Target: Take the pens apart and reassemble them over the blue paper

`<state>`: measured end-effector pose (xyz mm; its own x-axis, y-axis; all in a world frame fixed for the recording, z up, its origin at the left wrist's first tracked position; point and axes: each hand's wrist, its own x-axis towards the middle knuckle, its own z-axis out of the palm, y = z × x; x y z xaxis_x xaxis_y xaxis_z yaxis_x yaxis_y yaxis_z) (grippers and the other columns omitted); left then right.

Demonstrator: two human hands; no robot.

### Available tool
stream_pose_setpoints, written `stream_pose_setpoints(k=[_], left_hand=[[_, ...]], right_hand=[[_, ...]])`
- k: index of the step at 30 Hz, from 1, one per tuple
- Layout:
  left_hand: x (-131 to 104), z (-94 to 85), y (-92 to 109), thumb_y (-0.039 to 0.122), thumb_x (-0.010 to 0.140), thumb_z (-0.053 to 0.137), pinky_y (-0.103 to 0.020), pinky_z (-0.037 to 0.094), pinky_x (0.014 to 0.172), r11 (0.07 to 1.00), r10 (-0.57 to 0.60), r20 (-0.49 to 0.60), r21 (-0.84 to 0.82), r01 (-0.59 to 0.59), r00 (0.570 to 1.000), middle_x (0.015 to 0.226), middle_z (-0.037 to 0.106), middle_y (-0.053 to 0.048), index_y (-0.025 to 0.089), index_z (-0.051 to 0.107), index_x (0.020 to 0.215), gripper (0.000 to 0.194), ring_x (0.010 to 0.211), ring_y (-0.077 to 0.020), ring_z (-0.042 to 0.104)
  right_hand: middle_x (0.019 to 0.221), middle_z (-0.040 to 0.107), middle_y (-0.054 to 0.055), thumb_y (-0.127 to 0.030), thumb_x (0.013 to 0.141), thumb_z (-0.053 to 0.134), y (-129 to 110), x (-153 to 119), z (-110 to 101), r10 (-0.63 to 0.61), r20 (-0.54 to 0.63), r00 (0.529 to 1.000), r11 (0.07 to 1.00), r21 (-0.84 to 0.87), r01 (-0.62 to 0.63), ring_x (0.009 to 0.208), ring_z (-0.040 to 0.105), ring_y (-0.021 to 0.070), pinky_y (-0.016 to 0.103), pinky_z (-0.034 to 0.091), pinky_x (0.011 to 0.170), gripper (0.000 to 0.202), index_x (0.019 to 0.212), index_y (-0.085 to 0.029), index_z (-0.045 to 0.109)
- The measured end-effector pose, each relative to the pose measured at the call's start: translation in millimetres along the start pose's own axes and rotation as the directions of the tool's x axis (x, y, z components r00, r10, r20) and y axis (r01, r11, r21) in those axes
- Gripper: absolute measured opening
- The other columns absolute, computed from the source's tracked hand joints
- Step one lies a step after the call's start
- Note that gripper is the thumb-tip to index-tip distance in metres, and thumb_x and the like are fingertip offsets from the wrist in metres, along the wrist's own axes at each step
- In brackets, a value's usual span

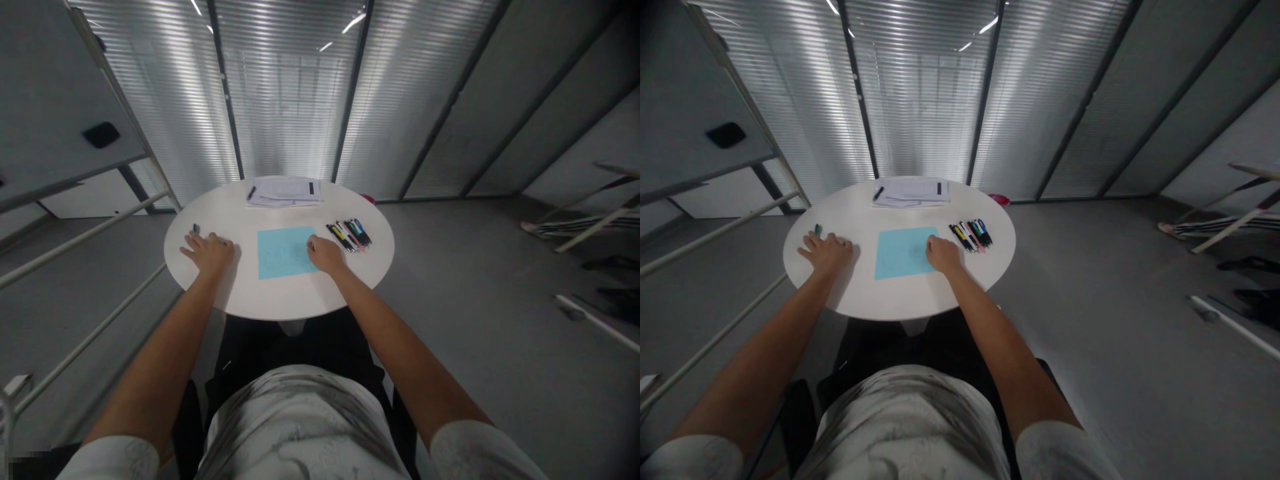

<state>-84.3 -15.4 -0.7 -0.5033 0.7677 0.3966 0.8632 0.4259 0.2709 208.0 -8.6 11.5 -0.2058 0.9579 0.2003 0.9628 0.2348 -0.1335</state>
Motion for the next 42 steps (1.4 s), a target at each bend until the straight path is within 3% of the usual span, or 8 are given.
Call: stream_pose_setpoints(k=[7,11,20,28,31,33,36,42], left_hand=[[1,-0.8,-1,0.038,0.081,0.043,-0.055,0.031,0.098,0.999,-0.035,0.05,-0.03,0.036,0.998,0.122,0.052,-0.028,0.003,0.061,0.113,0.051,0.118,-0.0406,0.045],[0,-2.5,-2,0.035,0.079,0.046,-0.052,0.033,0.095,0.997,-0.042,-0.034,-0.072,0.039,0.999,0.119,0.053,-0.029,0.004,0.063,0.109,0.046,0.115,-0.0401,0.045],[1,-5.2,-4,0.021,0.083,0.041,-0.052,0.034,0.093,0.992,-0.041,-0.002,-0.123,0.04,0.999,0.115,0.056,-0.026,0.009,0.059,0.117,0.04,0.116,-0.038,0.046],[29,8.2,1,0.025,0.078,0.051,-0.035,0.045,0.082,0.842,0.033,0.056,-0.54,0.002,0.998,0.09,0.068,-0.01,0.015,0.067,0.093,0.024,0.087,-0.0222,0.061],[29,7.7,32,0.027,0.071,0.058,-0.027,0.046,0.065,0.481,0.111,0.162,-0.872,0.09,0.981,0.071,0.064,-0.004,0.014,0.067,0.084,0.02,0.067,-0.0156,0.059],[22,7.3,58,0.027,0.068,0.063,-0.024,0.044,0.06,0.323,0.23,0.163,-0.943,0.083,0.959,0.067,0.063,-0.003,0.014,0.067,0.081,0.019,0.062,-0.0129,0.056],[7,10.5,88,0.028,0.065,0.069,-0.023,0.042,0.059,0.221,0.379,0.158,-0.972,0.077,0.912,0.064,0.061,-0.001,0.014,0.068,0.077,0.018,0.059,-0.0106,0.052],[-14,24.8,91,0.03,0.061,0.076,-0.023,0.041,0.06,0.04,0.383,0.251,-0.966,0.255,0.889,0.06,0.059,0.0,0.014,0.067,0.074,0.023,0.056,-0.0088,0.05]], right_hand=[[0.102,0.07,0.007,-0.024,0.093,0.041,0,-1,-1,-0.004,-0.005,1.0,1.0,0.003,0.004,0.093,0.063,0.0205,0.029,0.042,0.076,0.024,0.108,-0.023,0.06],[0.102,0.07,0.007,-0.023,0.093,0.041,1,-2,-1,-0.012,-0.016,1.0,1.0,0.016,0.012,0.093,0.063,0.0205,0.029,0.042,0.076,0.025,0.109,-0.023,0.06],[0.103,0.069,0.008,-0.024,0.092,0.041,2,1,3,-0.016,-0.02,1.0,1.0,0.015,0.017,0.093,0.063,0.0198,0.029,0.041,0.078,0.025,0.109,-0.022,0.06],[0.091,0.07,0.005,-0.025,0.087,0.048,5,11,10,0.05,-0.116,0.992,0.982,0.188,-0.027,0.087,0.063,0.0196,0.028,0.041,0.075,0.021,0.102,-0.023,0.061],[0.07,0.065,0.001,-0.035,0.088,0.045,5,26,5,0.241,-0.153,0.958,0.805,0.583,-0.109,0.071,0.061,0.0153,0.023,0.041,0.064,0.022,0.094,-0.022,0.061],[0.054,0.055,-0.003,-0.045,0.091,0.037,4,37,1,0.315,-0.05,0.948,0.467,0.877,-0.109,0.049,0.05,0.0112,0.02,0.036,0.05,0.033,0.091,-0.02,0.06],[0.044,0.046,-0.008,-0.058,0.085,0.042,2,47,0,0.221,0.11,0.969,0.041,0.992,-0.122,0.033,0.031,0.0069,0.019,0.023,0.038,0.042,0.088,-0.019,0.058],[0.038,0.04,-0.013,-0.045,0.075,0.06,3,43,19,0.306,0.033,0.951,-0.038,0.999,-0.022,0.03,0.028,0.0049,0.016,0.019,0.033,0.026,0.082,-0.022,0.05]])
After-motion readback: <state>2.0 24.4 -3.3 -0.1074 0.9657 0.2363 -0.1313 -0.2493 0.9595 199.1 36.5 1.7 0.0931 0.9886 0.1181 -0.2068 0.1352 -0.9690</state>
